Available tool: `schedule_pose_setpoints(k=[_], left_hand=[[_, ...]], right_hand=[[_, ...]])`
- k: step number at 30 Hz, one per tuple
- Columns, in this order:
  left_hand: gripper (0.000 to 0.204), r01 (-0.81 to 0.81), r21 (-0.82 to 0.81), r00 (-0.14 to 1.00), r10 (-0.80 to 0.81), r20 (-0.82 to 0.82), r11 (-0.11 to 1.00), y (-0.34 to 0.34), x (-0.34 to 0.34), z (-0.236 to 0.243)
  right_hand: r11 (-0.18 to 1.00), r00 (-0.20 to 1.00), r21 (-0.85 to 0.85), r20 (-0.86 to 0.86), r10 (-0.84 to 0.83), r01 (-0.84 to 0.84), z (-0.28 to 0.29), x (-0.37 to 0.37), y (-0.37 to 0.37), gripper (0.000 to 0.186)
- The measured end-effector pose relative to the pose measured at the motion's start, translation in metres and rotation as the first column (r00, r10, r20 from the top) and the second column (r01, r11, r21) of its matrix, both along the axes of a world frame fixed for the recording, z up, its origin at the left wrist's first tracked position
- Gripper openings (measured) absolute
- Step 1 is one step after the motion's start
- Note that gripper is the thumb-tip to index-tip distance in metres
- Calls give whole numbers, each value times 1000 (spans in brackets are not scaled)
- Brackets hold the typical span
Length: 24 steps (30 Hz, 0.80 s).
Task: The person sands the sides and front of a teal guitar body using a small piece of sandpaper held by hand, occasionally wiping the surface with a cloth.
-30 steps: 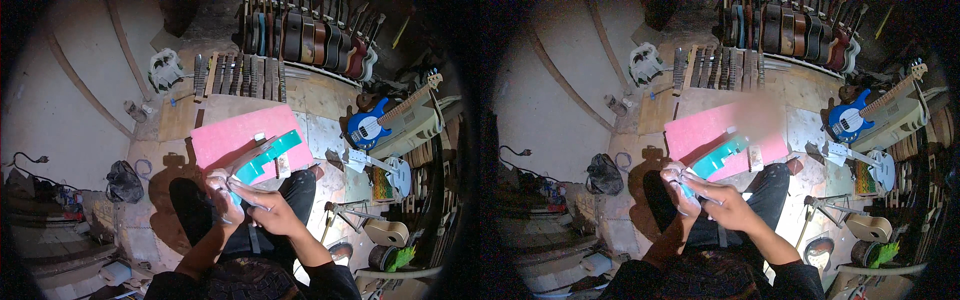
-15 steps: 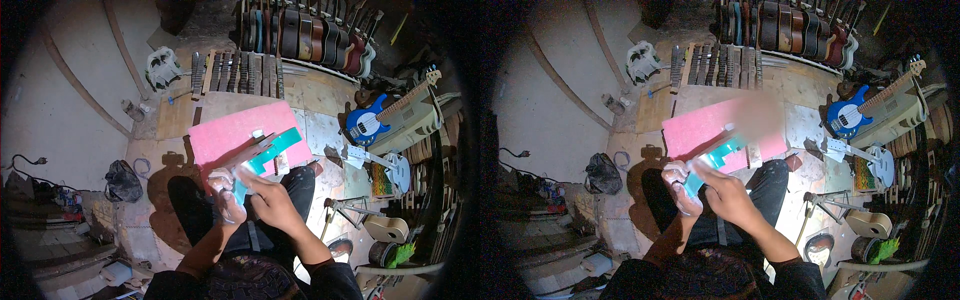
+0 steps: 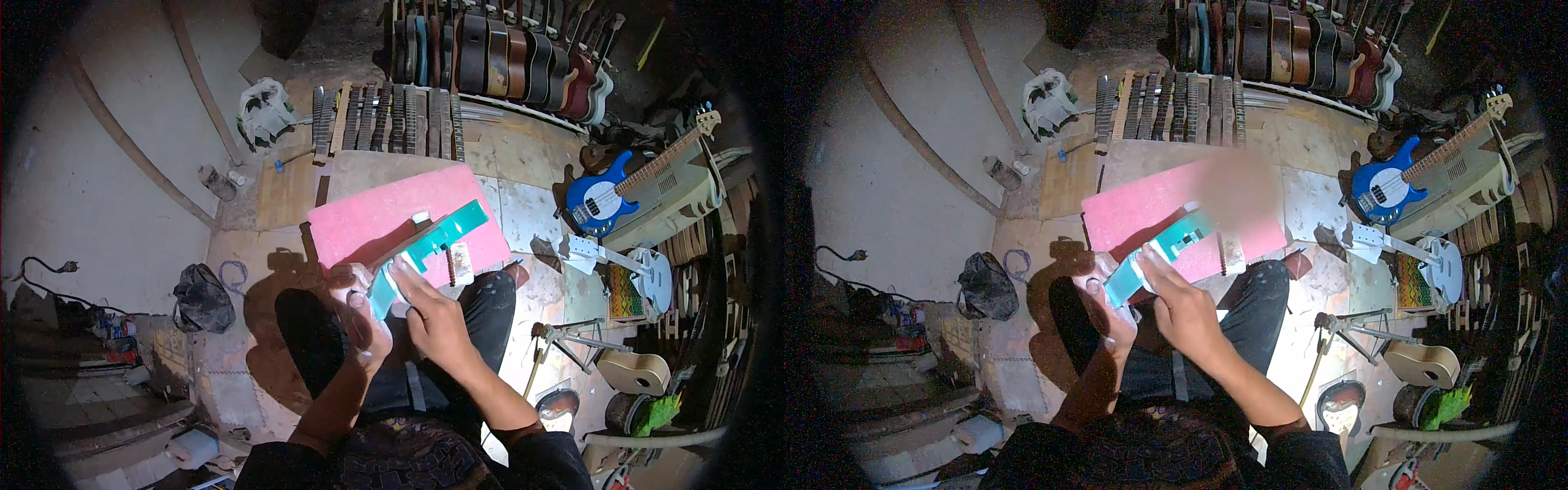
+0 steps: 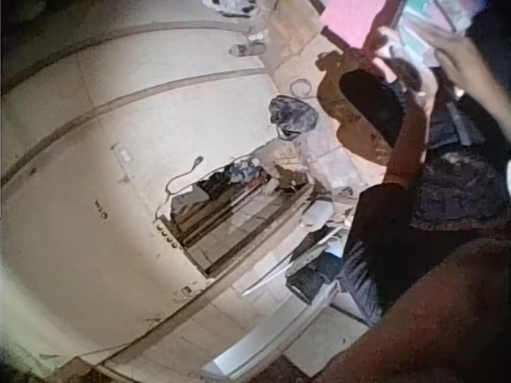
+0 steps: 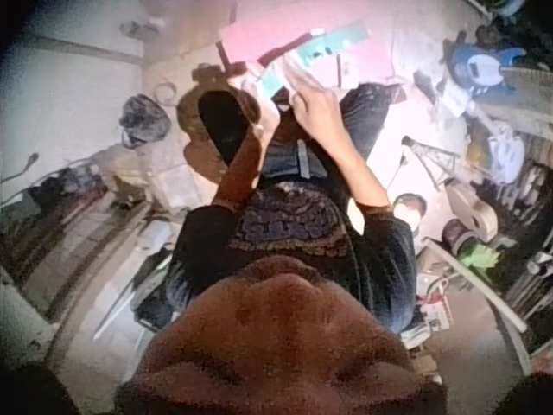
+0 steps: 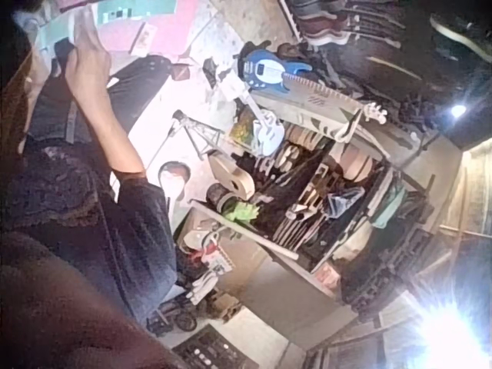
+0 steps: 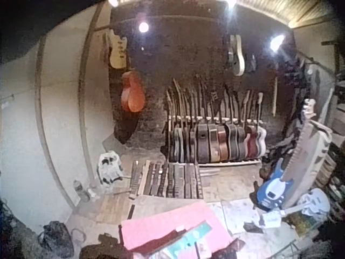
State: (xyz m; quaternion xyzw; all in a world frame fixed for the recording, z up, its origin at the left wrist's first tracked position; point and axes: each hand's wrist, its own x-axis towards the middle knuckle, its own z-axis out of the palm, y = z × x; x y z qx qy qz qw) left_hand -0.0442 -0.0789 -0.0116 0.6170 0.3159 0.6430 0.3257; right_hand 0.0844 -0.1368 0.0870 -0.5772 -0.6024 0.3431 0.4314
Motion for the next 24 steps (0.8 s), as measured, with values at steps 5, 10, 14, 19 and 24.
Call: schedule_pose_setpoints(k=[5, 10, 14, 19, 24], left_hand=[[29, -23, 18, 999, 23, -24, 1000, -2, -6, -18], [27, -22, 11, 999, 22, -32, 1000, -4, -9, -28], [27, -7, -20, 1000, 8, 11, 1000, -2, -4, -25], [30, -26, -54, 996, 21, -91, 998, -11, -13, 1], [29, -8, -33, 999, 6, -40, 999, -8, -1, 18]], right_hand=[[978, 956, 144, -230, 183, -153, 8, -5, -7, 66], [995, 997, 88, -58, 50, -45, 19, -7, -2, 65], [984, 995, 149, -24, 100, -95, 3, -4, -5, 69], [994, 993, -5, -26, 113, -113, 22, -3, -7, 70], [997, 995, 60, 80, 52, -56, -5, 3, -6, 69]])
